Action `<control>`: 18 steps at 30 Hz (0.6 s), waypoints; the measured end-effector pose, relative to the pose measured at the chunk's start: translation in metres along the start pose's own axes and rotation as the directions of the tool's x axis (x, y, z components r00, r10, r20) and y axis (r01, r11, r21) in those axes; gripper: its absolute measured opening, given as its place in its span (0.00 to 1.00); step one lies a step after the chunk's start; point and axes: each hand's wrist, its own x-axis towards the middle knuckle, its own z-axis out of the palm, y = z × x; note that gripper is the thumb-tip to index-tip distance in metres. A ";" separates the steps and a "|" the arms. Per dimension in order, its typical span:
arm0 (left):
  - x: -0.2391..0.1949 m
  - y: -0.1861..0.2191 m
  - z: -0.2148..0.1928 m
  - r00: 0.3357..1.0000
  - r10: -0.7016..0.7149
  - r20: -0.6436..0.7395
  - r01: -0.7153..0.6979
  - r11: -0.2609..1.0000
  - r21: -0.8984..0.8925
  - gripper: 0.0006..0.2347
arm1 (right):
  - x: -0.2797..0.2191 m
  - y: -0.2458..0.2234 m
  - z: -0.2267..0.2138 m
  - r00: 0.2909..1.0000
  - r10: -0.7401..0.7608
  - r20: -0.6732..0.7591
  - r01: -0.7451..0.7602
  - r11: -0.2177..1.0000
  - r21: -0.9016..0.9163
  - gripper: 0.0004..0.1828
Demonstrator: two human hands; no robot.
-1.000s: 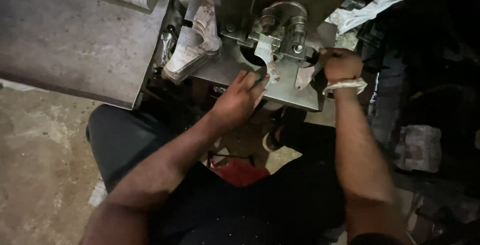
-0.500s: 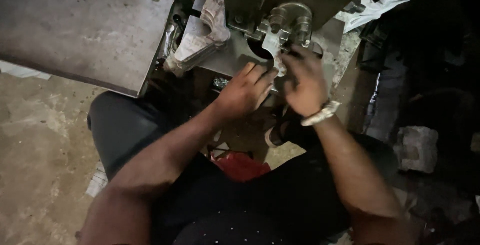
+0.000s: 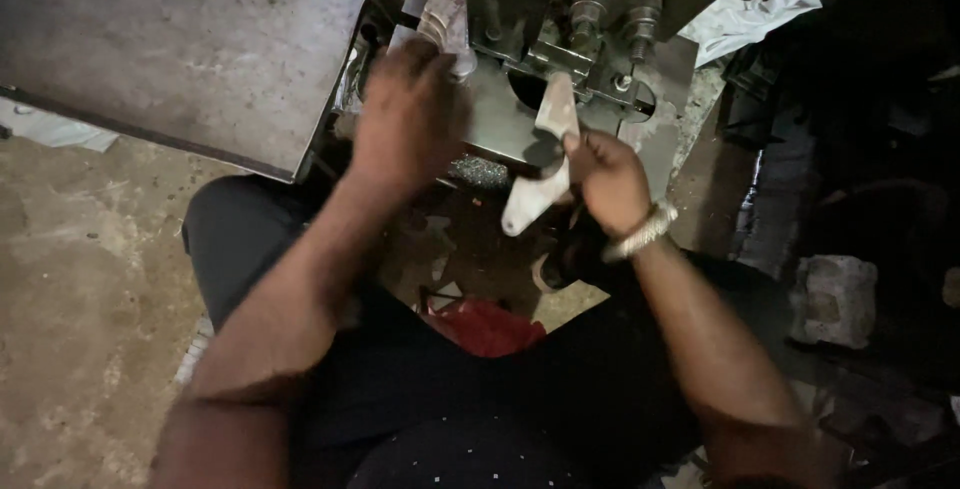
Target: Manually position metal sheets into a press machine to cut or shape them.
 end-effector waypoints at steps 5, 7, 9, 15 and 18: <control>-0.008 -0.042 0.011 0.989 -0.003 0.147 0.025 0.989 -0.145 0.18 | 0.054 0.016 0.002 0.989 0.142 0.033 -0.143 0.898 0.416 0.13; -0.010 -0.049 0.013 0.980 -0.015 0.198 0.058 0.976 -0.212 0.21 | 0.065 0.026 0.003 0.983 0.175 0.052 -0.180 0.873 0.454 0.12; -0.013 -0.054 0.016 0.989 0.038 0.143 -0.005 0.973 -0.229 0.18 | 0.076 0.049 0.003 0.989 0.140 0.045 -0.145 0.861 0.488 0.13; -0.005 -0.044 0.010 0.986 0.086 0.140 -0.057 0.979 -0.195 0.23 | 0.062 0.024 0.007 0.980 0.197 0.018 -0.179 0.844 0.505 0.12; -0.009 -0.043 0.014 0.986 0.034 0.161 -0.005 0.985 -0.175 0.21 | 0.066 0.031 0.001 0.984 0.161 0.073 -0.175 0.831 0.528 0.12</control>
